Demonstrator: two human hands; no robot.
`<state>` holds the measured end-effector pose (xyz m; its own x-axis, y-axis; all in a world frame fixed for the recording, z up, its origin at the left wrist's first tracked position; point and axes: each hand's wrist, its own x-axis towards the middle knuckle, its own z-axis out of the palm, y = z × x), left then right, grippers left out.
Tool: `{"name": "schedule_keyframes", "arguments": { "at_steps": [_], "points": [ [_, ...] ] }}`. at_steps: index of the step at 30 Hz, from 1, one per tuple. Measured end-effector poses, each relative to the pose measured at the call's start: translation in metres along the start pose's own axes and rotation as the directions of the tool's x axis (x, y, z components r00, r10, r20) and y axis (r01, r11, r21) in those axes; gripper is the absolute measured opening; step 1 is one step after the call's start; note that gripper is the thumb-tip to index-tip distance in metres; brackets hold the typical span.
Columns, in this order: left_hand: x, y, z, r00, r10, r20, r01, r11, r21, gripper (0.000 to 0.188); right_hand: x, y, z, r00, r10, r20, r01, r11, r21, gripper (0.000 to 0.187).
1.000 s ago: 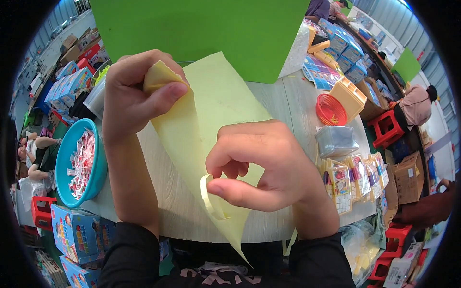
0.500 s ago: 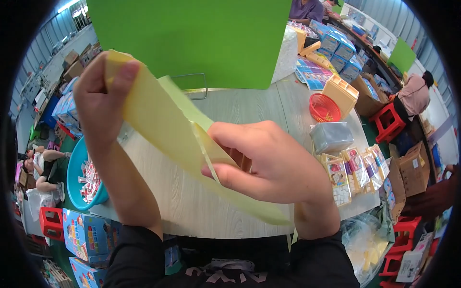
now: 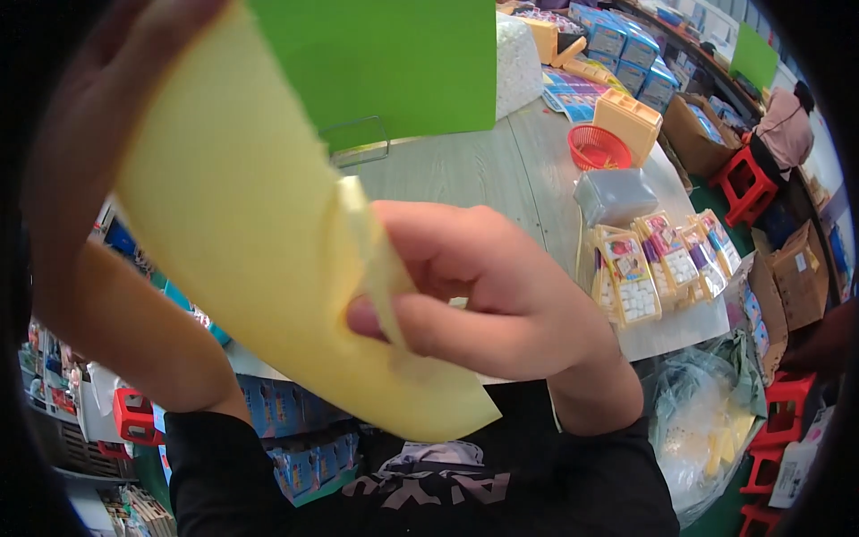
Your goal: Peeling a thin adhesive or paper strip from the edge of a large yellow sheet.
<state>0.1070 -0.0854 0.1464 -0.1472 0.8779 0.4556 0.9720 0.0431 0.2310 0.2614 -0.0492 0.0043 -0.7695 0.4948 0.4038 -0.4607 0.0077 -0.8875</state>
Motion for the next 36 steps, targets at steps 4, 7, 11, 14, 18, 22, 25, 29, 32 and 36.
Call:
{"name": "schedule_keyframes", "arguments": {
  "at_steps": [4, 7, 11, 14, 18, 22, 25, 29, 32, 36],
  "points": [
    [0.038, 0.038, 0.024, 0.922, -0.066, 0.381, 0.003, 0.986, 0.165, 0.032, -0.044, 0.026, -0.031, 0.988, -0.017, -0.152, 0.021, 0.999, 0.024, 0.031],
    [0.049, -0.011, 0.12, 0.776, 0.625, 0.085, -0.614, 0.779, -0.123, 0.038, -0.078, 0.052, -0.047, 0.943, 0.128, -0.306, -0.111, 0.991, 0.074, 0.031],
    [0.033, -0.006, 0.23, 0.799, 0.556, 0.23, -0.386, 0.767, -0.514, 0.044, -0.124, 0.086, -0.054, 0.819, 0.288, -0.496, -0.26, 0.957, 0.126, 0.028],
    [0.011, -0.004, 0.304, 0.77, 0.566, 0.294, -0.298, 0.727, -0.619, 0.042, -0.15, 0.104, -0.052, 0.752, 0.334, -0.567, -0.289, 0.942, 0.172, 0.028],
    [-0.019, 0.004, 0.36, 0.744, 0.625, 0.237, -0.309, 0.636, -0.708, 0.036, -0.179, 0.116, -0.051, 0.652, 0.458, -0.605, -0.455, 0.874, 0.17, 0.04],
    [-0.035, -0.01, 0.386, 0.605, 0.779, 0.166, -0.532, 0.55, -0.644, 0.026, -0.182, 0.11, -0.044, 0.568, 0.505, -0.651, -0.586, 0.803, 0.112, 0.035],
    [-0.033, -0.018, 0.394, 0.558, 0.826, 0.079, -0.624, 0.48, -0.616, 0.023, -0.192, 0.111, -0.041, 0.51, 0.642, -0.573, -0.664, 0.717, 0.211, 0.028],
    [-0.032, -0.018, 0.393, 0.548, 0.835, -0.037, -0.676, 0.417, -0.608, 0.022, -0.22, 0.107, -0.029, 0.497, 0.705, -0.506, -0.684, 0.677, 0.272, 0.022],
    [-0.035, -0.023, 0.402, 0.543, 0.832, -0.115, -0.715, 0.386, -0.583, 0.03, -0.247, 0.112, -0.026, 0.481, 0.726, -0.491, -0.699, 0.656, 0.285, 0.024],
    [-0.033, -0.012, 0.397, 0.518, 0.816, -0.259, -0.741, 0.276, -0.612, 0.039, -0.277, 0.105, -0.015, 0.413, 0.586, -0.697, -0.646, 0.728, 0.23, 0.054]
  ]
}}
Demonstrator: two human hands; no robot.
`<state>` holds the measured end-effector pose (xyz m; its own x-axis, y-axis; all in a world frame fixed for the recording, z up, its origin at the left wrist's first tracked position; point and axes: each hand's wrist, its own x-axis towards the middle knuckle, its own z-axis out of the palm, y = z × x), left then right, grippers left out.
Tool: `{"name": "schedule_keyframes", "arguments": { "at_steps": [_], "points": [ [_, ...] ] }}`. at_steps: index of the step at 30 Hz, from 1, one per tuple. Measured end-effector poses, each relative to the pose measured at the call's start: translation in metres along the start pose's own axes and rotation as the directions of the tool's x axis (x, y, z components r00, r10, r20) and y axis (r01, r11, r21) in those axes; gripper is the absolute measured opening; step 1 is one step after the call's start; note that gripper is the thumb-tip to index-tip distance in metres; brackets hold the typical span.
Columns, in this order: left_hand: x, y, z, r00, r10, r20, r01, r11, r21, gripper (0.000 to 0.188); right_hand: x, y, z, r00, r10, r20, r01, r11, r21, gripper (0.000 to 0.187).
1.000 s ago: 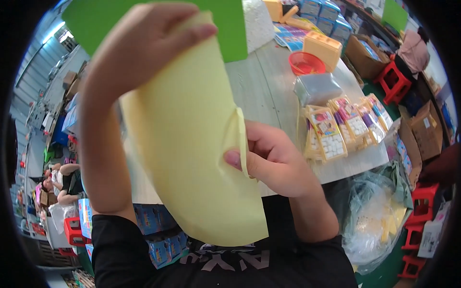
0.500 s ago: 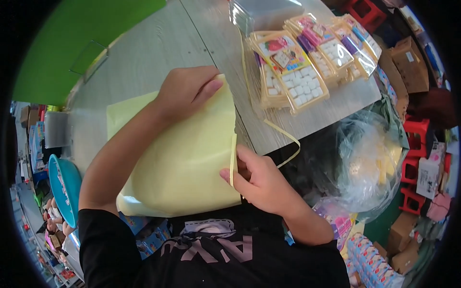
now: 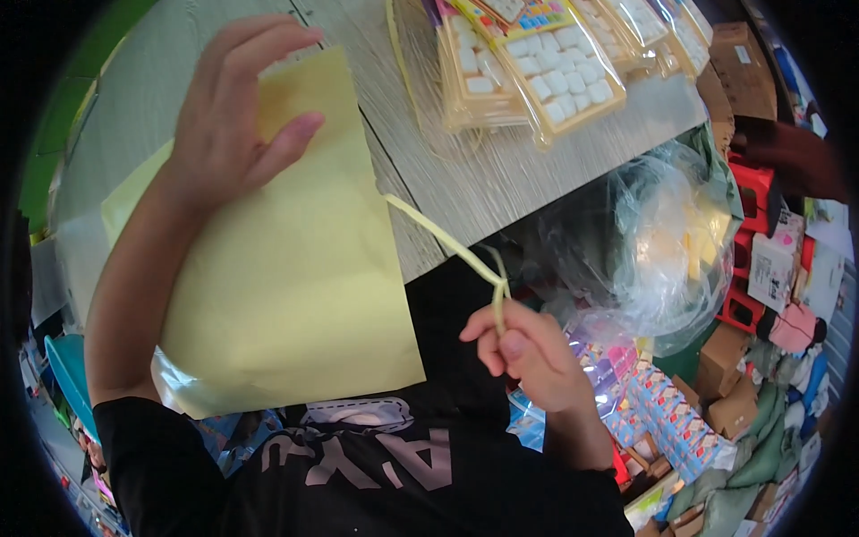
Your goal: Peeling a thin adhesive or paper strip from the edge of a large yellow sheet.
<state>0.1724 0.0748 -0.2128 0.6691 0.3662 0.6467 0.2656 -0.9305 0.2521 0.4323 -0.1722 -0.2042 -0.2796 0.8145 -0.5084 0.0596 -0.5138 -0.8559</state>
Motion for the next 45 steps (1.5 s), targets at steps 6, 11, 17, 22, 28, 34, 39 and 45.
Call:
{"name": "schedule_keyframes", "arguments": {
  "at_steps": [6, 11, 17, 22, 28, 34, 39, 45],
  "points": [
    [0.0, 0.003, -0.007, 0.958, 0.116, 0.262, -0.158, 0.977, 0.145, 0.027, 0.012, -0.006, -0.004, 0.852, -0.295, -0.433, 0.079, 0.889, -0.45, 0.021],
    [0.002, 0.006, -0.009, 0.865, 0.185, 0.466, -0.261, 0.96, 0.104, 0.028, 0.019, 0.0, 0.004, 0.539, -0.796, -0.274, 0.139, 0.405, -0.904, 0.024],
    [0.001, 0.044, -0.005, 0.859, -0.014, 0.512, -0.033, 0.996, 0.084, 0.058, 0.027, 0.01, 0.053, 0.81, -0.562, 0.167, 0.516, 0.546, -0.661, 0.02],
    [-0.011, 0.069, -0.001, 0.824, -0.105, 0.556, 0.099, 0.994, 0.041, 0.071, 0.031, 0.026, 0.041, 0.85, -0.526, -0.027, 0.428, 0.72, -0.546, 0.018],
    [-0.008, 0.063, 0.008, 0.827, 0.01, 0.563, 0.025, 0.998, -0.054, 0.072, 0.027, 0.008, 0.044, 0.952, -0.295, -0.08, 0.262, 0.923, -0.28, 0.053],
    [-0.008, 0.062, 0.007, 0.797, 0.032, 0.603, 0.01, 0.998, -0.066, 0.07, 0.026, -0.001, 0.036, 0.999, 0.023, -0.024, -0.024, 0.998, -0.06, 0.048],
    [-0.008, 0.067, 0.004, 0.782, -0.012, 0.623, 0.052, 0.998, -0.047, 0.072, 0.033, -0.01, 0.042, 0.991, -0.059, 0.119, 0.077, 0.985, -0.155, 0.029],
    [-0.012, 0.066, 0.007, 0.792, -0.003, 0.61, 0.04, 0.998, -0.047, 0.072, 0.04, -0.016, 0.048, 0.992, -0.04, -0.12, 0.044, 0.999, 0.03, 0.026]
  ]
}}
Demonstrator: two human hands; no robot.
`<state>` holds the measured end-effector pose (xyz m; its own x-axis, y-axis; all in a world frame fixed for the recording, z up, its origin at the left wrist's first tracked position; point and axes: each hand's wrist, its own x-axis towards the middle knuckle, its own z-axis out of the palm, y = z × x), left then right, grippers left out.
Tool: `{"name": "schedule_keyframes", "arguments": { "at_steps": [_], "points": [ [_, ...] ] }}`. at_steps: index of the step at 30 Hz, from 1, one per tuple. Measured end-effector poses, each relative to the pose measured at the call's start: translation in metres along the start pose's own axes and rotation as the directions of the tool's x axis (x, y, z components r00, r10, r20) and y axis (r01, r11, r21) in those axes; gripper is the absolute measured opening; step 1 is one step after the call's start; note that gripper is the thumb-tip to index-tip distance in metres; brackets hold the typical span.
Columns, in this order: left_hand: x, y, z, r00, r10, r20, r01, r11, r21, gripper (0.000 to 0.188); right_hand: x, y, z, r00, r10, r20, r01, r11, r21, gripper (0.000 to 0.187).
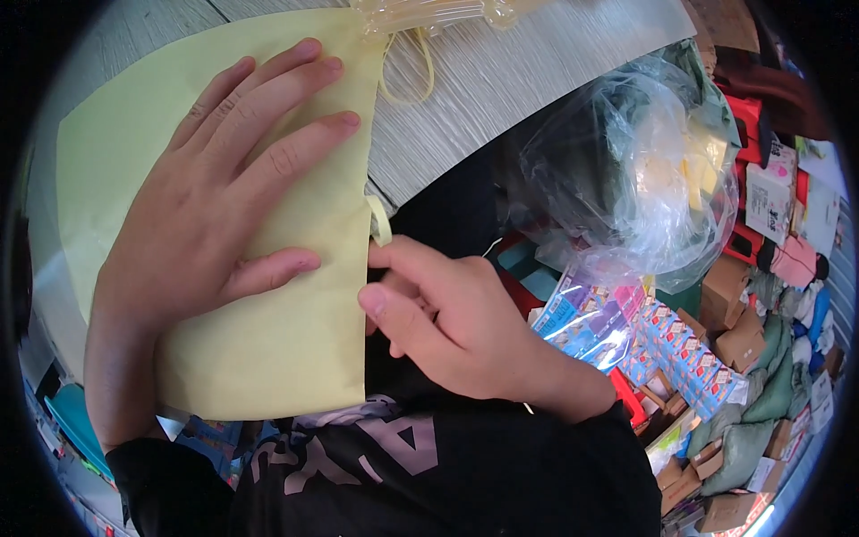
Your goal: Peeling a thin adhesive or paper strip from the edge of a large yellow sheet.
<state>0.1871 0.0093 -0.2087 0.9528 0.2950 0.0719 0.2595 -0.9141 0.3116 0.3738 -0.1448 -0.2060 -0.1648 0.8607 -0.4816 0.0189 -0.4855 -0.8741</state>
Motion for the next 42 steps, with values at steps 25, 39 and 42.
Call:
{"name": "schedule_keyframes", "arguments": {
  "at_steps": [25, 39, 42],
  "points": [
    [0.003, 0.016, 0.003, 0.992, 0.126, 0.02, -0.125, 0.992, -0.023, 0.067, 0.018, 0.052, 0.009, 0.987, -0.129, -0.096, 0.16, 0.711, 0.685, 0.019],
    [-0.024, 0.025, -0.059, 0.793, 0.403, -0.457, -0.263, 0.903, 0.341, 0.023, 0.025, -0.039, 0.017, 0.892, -0.435, 0.122, 0.354, 0.84, 0.411, 0.017],
    [-0.03, 0.03, -0.062, 0.811, 0.372, -0.451, -0.21, 0.905, 0.369, 0.011, 0.029, -0.05, 0.025, 0.886, -0.443, 0.139, 0.348, 0.832, 0.432, 0.013]
  ]
}}
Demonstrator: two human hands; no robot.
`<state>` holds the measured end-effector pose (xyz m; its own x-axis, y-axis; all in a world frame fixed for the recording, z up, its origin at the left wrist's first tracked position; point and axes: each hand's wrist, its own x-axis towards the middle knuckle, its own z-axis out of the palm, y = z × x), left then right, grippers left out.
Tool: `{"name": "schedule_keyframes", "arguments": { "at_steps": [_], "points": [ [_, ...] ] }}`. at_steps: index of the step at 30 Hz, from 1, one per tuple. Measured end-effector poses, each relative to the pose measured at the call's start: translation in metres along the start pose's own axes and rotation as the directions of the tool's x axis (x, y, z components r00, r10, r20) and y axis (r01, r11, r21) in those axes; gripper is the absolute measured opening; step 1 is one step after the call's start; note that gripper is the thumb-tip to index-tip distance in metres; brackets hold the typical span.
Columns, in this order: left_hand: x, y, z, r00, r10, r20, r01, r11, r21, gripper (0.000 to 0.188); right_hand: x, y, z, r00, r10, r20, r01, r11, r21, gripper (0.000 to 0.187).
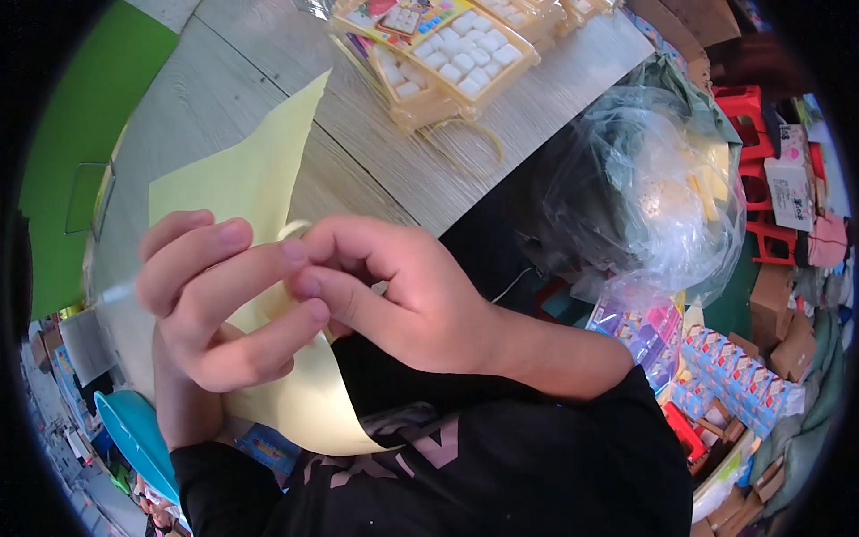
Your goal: Peeling a thin adhesive or paper strip from the edge of a large yellow sheet.
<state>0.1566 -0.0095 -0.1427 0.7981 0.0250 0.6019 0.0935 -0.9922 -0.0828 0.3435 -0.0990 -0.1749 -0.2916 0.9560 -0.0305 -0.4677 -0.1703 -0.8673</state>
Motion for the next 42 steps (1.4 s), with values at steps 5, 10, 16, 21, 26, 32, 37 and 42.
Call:
{"name": "schedule_keyframes", "arguments": {
  "at_steps": [5, 10, 16, 21, 26, 32, 37, 42],
  "points": [
    [-0.007, 0.002, 0.003, 1.0, -0.021, 0.006, 0.022, 0.999, -0.029, 0.025, 0.001, 0.001, 0.001, 0.999, 0.019, -0.043, -0.018, 1.0, 0.006, 0.015],
    [-0.006, 0.0, 0.006, 0.991, -0.089, 0.098, 0.097, 0.992, -0.086, 0.026, -0.005, 0.006, 0.002, 0.991, 0.029, -0.129, -0.012, 0.991, 0.13, 0.02],
    [-0.011, -0.008, 0.011, 0.993, -0.098, 0.062, 0.105, 0.988, -0.113, 0.03, -0.027, 0.008, 0.002, 0.99, 0.126, -0.056, -0.119, 0.986, 0.117, 0.02],
    [-0.012, -0.005, 0.015, 0.992, -0.111, 0.06, 0.118, 0.985, -0.13, 0.034, -0.03, 0.008, 0.003, 0.989, 0.135, -0.062, -0.132, 0.99, 0.057, 0.017],
    [-0.012, -0.006, 0.018, 0.992, -0.112, 0.064, 0.12, 0.981, -0.154, 0.038, -0.026, 0.009, 0.007, 0.986, 0.135, -0.102, -0.132, 0.99, 0.04, 0.015],
    [-0.01, -0.003, 0.017, 0.985, -0.147, 0.091, 0.165, 0.96, -0.228, 0.036, -0.026, 0.014, 0.006, 0.975, 0.206, -0.085, -0.194, 0.973, 0.127, 0.015],
    [-0.008, -0.004, 0.017, 0.981, -0.148, 0.125, 0.177, 0.947, -0.267, 0.034, -0.024, 0.018, 0.01, 0.963, 0.256, -0.09, -0.241, 0.96, 0.143, 0.015],
    [-0.008, -0.006, 0.009, 0.966, -0.172, 0.193, 0.222, 0.933, -0.282, 0.032, -0.02, 0.015, 0.012, 0.967, 0.242, -0.078, -0.233, 0.967, 0.105, 0.015]
  ]
}}
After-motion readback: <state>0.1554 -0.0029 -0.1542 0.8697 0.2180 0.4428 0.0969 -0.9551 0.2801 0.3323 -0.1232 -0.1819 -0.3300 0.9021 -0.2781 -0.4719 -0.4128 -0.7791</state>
